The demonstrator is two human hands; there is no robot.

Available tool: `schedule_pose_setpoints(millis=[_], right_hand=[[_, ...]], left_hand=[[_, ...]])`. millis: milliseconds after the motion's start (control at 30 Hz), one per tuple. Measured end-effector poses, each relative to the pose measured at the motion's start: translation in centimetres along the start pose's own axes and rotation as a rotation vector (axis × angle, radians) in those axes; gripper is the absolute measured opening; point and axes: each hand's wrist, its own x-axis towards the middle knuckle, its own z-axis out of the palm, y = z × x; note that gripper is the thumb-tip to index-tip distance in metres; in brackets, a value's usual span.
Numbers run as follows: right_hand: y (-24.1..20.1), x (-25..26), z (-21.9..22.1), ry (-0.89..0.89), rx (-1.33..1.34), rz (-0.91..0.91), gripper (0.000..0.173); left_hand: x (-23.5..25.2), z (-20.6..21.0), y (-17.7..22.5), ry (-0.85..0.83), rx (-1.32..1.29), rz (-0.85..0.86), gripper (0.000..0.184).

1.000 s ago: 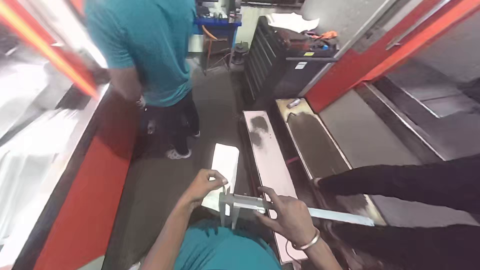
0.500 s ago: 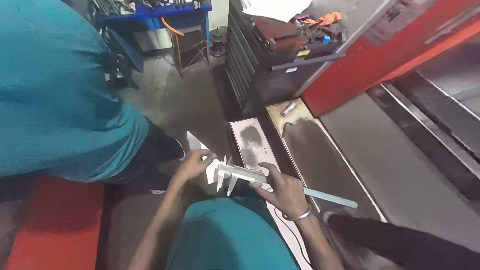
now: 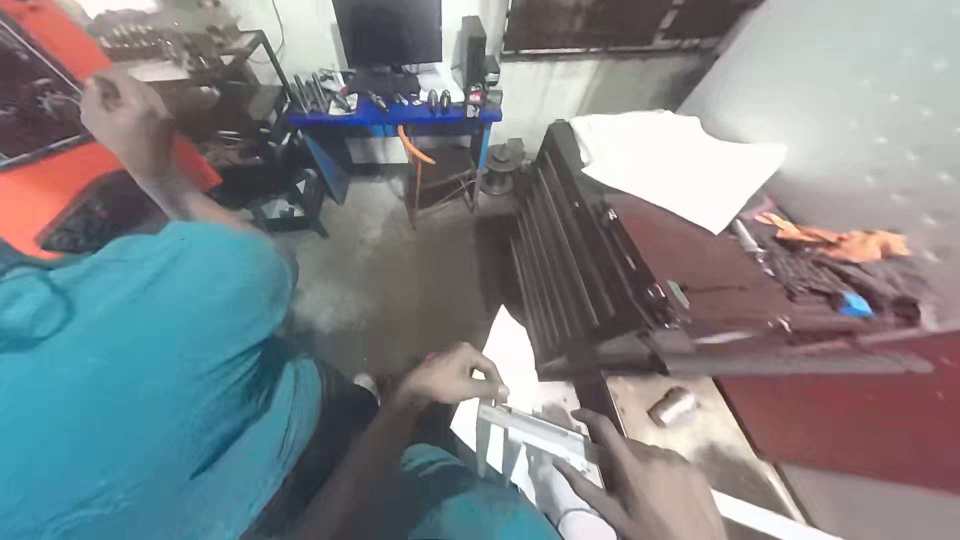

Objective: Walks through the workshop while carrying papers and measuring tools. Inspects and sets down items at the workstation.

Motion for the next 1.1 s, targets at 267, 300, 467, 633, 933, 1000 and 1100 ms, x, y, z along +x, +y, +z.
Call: schedule_pose_setpoints(millis=[267, 300, 467, 633, 933, 1000, 1100], right_hand=[[0.3, 22.5, -8.9, -0.247, -0.167, -0.162, 0.065], [0.2, 25.8, -9.6, -0.307, -0.168, -0.222, 0.065], [-0.9, 41.6, -9.1, -0.334, -0.155, -0.749, 0.063], [-3.3, 57.0, -5.9, -0.331, -0.125, -1.099, 0.064], [0.2, 76.9, -5.6, -0.239, -0.172, -1.162, 0.065], [2.2, 81.1, -5.2, -0.327, -0.157, -1.027, 0.070], [5.1, 87.9, -3.8, -0.501, -0.049, -0.782, 0.079]], left_hand=[[5.5, -15.6, 1.0, 0.279, -0.008, 0.138, 0.021], [5.0, -17.3, 0.9, 0.321, 0.012, 0.168, 0.019], [3.2, -23.5, -1.2, 0.381, -0.083, 0.320, 0.016], [3.6, -30.5, -3.1, 0.533, -0.070, 0.362, 0.028], [7.8, -43.4, -7.7, 1.040, 0.082, -0.212, 0.021], [9.3, -45.9, -8.8, 0.976, 0.235, -0.457, 0.034], [13.7, -51.1, -9.2, 0.832, 0.346, -0.498, 0.037]])
